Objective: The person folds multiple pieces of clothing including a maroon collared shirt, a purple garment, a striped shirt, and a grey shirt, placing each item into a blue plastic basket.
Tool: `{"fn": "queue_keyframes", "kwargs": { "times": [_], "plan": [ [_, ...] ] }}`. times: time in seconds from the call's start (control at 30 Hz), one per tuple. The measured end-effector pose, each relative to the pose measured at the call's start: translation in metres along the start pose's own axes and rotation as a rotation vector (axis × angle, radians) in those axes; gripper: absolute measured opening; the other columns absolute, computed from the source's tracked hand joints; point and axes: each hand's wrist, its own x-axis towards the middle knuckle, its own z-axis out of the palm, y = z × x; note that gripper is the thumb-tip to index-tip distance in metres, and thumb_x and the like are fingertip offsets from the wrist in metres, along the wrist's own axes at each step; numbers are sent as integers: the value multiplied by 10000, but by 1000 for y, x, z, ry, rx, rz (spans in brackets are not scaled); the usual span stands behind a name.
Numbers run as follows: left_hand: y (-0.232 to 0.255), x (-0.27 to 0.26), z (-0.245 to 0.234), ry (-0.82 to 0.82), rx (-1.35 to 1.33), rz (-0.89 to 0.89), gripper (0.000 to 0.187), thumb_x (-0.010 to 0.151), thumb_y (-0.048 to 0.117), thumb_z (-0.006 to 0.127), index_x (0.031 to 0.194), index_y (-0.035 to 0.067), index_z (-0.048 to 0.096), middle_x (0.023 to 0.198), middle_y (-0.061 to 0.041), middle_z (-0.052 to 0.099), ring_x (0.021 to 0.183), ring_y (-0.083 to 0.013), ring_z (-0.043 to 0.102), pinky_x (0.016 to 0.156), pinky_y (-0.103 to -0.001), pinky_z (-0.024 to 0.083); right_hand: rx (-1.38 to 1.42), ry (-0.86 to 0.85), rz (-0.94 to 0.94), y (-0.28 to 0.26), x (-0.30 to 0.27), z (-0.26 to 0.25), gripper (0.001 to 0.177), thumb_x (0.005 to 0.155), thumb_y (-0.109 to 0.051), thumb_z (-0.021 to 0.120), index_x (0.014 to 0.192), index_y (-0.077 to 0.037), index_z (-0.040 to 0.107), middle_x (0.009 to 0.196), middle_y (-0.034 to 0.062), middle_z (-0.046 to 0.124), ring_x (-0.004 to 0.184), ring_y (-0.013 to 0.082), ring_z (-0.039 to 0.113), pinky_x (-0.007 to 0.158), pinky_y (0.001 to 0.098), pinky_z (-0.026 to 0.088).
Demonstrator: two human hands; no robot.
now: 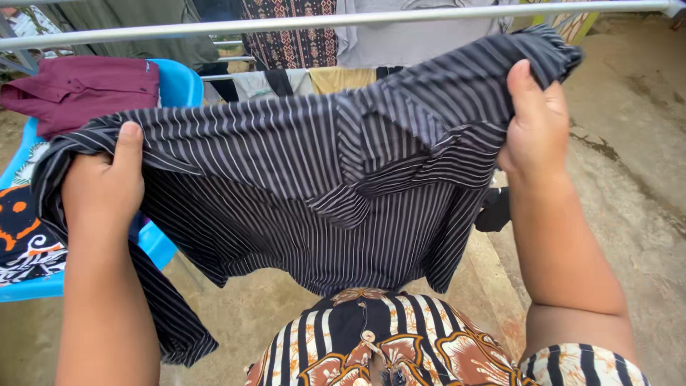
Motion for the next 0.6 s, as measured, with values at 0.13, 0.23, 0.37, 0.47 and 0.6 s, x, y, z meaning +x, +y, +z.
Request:
{"fn": "queue_keyframes", "kwargs": {
  "times": [0.13,0.23,0.37,0.47,0.6],
  "plan": [
    [-22,-12,13,-58,337,-60,575,1165,463,505,1163,-78,700,1138,-351,666,1098,-517,621,982,-541,452,28,172,59,24,-17,-9,283,1153,-186,605,1370,-4,603,1328,79,668,1224,192,654,1128,360,525],
    [-18,-23,2,-73,389,-61,643,1193,488,464,1079,-96,707,1091,-366,667,1115,-526,626,1020,-542,457,71,176,77,15,-25,-15,263,1124,-189,602,1326,-20,616,1276,69,678,1173,188,667,1085,356,539],
    [-9,-26,-19,67,89,-305,662,1102,513,393,1098,-104,634,1101,-342,666,1097,-393,658,1068,-458,474,-49,123,51,-2,-28,-36,272,1105,-178,598,1326,-20,617,1269,71,683,1162,187,669,1071,353,536],
    [-41,-35,26,46,-17,-334,641,1082,532,435,1181,-82,590,1052,-286,634,1025,-354,634,1006,-443,487,-140,80,170,17,-54,-43,279,1091,-169,595,1326,-20,619,1264,72,687,1153,187,670,1060,350,534],
    [-102,-41,119,-36,-405,-386,682,1042,569,520,1348,-40,501,955,-173,570,881,-274,585,883,-413,513,-172,58,343,58,-88,-45,290,1072,-158,591,1326,-20,620,1257,74,691,1141,186,672,1046,347,532]
  ]
}}
